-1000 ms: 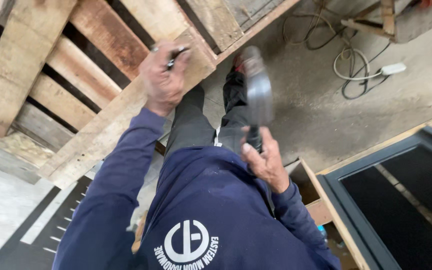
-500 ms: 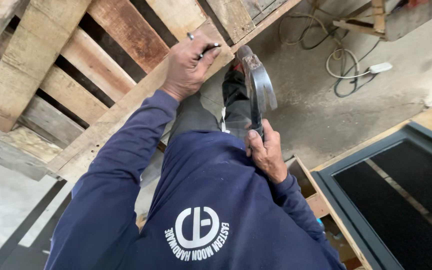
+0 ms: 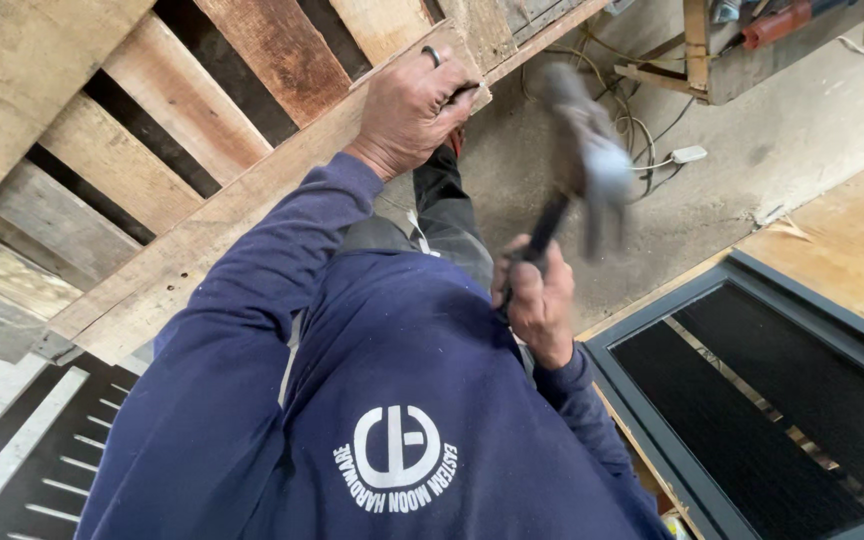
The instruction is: The person hammers nails into wooden planks to assemble a wooden pallet. They pick up nails from a container, position the planks, and use a hammer to drive the nails into the wood.
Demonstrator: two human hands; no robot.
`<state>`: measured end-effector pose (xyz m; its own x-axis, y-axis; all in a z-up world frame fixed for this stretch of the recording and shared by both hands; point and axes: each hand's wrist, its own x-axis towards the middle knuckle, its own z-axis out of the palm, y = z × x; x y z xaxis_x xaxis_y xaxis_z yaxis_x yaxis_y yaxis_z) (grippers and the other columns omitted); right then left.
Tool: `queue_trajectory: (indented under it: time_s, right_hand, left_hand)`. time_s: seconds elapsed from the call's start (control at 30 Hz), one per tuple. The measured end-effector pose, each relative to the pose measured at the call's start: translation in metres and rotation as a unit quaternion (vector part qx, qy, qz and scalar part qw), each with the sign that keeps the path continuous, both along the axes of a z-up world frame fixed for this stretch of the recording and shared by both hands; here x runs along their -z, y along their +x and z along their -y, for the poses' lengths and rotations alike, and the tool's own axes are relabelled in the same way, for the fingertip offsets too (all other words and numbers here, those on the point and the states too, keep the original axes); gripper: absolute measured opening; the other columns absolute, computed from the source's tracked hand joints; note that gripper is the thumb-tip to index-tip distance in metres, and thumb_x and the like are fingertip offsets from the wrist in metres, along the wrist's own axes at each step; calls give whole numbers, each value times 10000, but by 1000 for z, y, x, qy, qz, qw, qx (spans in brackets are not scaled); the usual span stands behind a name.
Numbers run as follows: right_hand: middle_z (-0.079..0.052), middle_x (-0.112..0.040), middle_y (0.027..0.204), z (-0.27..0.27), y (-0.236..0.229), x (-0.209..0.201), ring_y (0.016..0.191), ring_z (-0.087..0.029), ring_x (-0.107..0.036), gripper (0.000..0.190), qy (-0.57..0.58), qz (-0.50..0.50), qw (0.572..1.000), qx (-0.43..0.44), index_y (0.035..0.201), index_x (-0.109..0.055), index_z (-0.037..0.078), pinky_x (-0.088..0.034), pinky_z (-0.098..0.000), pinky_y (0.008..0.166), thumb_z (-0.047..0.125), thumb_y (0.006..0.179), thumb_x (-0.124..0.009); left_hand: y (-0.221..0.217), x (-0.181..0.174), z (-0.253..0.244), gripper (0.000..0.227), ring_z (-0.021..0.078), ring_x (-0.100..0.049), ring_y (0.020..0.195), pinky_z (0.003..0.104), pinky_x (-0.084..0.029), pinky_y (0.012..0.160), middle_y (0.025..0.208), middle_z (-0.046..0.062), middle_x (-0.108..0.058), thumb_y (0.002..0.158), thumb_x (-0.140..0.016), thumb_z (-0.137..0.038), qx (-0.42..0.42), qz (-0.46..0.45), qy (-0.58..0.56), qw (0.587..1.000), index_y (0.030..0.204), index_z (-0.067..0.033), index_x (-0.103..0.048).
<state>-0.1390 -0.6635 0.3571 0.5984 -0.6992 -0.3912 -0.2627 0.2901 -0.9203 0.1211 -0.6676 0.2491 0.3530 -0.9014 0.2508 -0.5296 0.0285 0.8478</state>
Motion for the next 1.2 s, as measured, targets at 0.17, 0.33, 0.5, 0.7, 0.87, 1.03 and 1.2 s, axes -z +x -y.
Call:
queue_trajectory:
  time_s: [0.17, 0.33, 0.5, 0.7, 0.87, 1.03, 1.2]
  right_hand:
    - [-27, -585, 678, 10, 5, -4, 526, -95, -551, 349, -22, -104, 994, -36, 1020, -550, 10, -448, -240, 499, 347, 1104, -515]
    - [-42, -586, 699, 16, 11, -5, 540, -100, -549, 322, 24, -125, 991, -50, 1036, -547, 6, -441, -245, 496, 318, 1106, -522]
    - [-88, -622, 791, 35, 8, -30, 571, -138, -611, 437, -70, 54, 996, -13, 1125, -611, 3, -530, -272, 493, 430, 1045, -567]
    - [-64, -656, 825, 43, -3, -8, 611, -183, -619, 422, -208, 287, 934, -32, 1082, -647, 116, -558, -363, 614, 506, 1099, -488]
    - [-43, -607, 708, 11, -2, 4, 497, -142, -544, 237, 65, -181, 981, -24, 985, -564, 46, -441, -282, 443, 244, 1097, -497]
    - [-112, -620, 787, 59, -45, -60, 619, -234, -601, 474, 54, 206, 971, 112, 1060, -601, 58, -528, -395, 558, 509, 916, -625]
    - [-90, -561, 691, 26, -18, 28, 528, -212, -535, 312, -131, -85, 987, 30, 1000, -543, 55, -466, -378, 492, 364, 1041, -572]
  left_hand:
    - [3, 0, 4, 96, 324, -677, 867, 435, -531, 746, 963, 104, -664, 951, -734, -147, -3, -13, 9, 1000, 1030, -98, -709]
    - [-1, 10, -3, 255, 294, -693, 942, 407, -566, 880, 1059, 136, -661, 1000, -577, -52, -50, -62, -38, 996, 1253, -41, -611]
    - [-6, 22, 2, 161, 210, -698, 860, 337, -570, 811, 955, 92, -689, 1083, -561, -120, -190, -145, -40, 970, 1214, -35, -601]
    - [-15, 19, -3, 243, 76, -605, 710, 252, -508, 657, 852, 38, -724, 1092, -567, -211, -256, -320, -56, 910, 1234, -14, -583]
    - [-11, 23, -2, 231, 86, -688, 804, 256, -567, 724, 885, 53, -740, 1137, -626, -236, -239, -320, -121, 909, 1179, -10, -654]
    - [-12, 30, 1, 228, 77, -644, 754, 251, -564, 689, 891, 42, -704, 1117, -625, -215, -248, -313, -120, 909, 1217, -22, -695]
    - [-13, 32, -4, 241, 73, -561, 779, 244, -505, 718, 872, 26, -626, 1122, -558, -212, -276, -314, -80, 905, 1259, -28, -633]
